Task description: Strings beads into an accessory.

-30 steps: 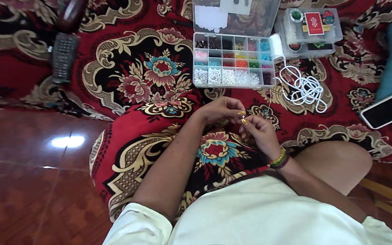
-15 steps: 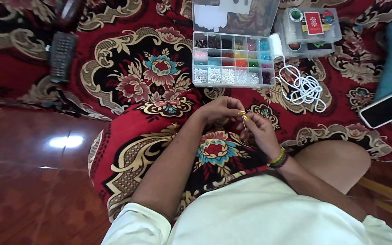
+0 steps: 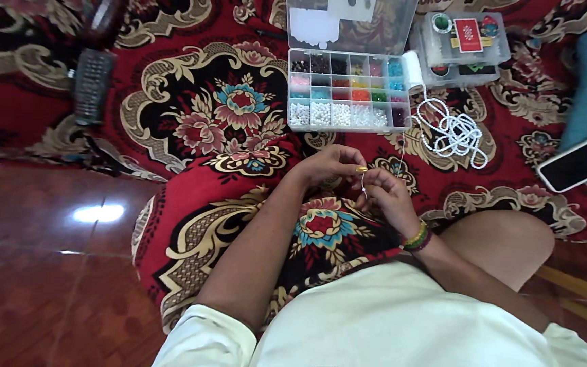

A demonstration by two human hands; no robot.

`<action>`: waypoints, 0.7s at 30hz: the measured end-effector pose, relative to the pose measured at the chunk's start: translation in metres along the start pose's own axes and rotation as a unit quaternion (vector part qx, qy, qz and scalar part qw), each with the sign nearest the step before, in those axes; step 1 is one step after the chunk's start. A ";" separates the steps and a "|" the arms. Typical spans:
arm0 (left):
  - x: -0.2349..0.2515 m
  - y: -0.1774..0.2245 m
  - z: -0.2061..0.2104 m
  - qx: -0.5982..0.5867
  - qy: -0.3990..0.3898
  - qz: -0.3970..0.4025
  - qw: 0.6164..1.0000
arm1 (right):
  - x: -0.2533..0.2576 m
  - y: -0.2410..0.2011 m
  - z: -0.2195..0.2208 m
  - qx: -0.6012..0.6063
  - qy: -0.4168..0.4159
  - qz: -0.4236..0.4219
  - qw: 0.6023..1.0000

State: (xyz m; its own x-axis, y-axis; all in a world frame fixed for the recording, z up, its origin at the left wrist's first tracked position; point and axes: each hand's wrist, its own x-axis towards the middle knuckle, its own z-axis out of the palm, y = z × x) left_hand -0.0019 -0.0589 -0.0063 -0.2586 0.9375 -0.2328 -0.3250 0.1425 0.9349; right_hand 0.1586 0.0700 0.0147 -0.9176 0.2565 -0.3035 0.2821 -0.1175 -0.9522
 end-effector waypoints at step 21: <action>-0.101 0.115 0.024 0.218 0.272 0.422 0.837 | 0.000 -0.001 0.002 -0.018 0.007 0.008 1.000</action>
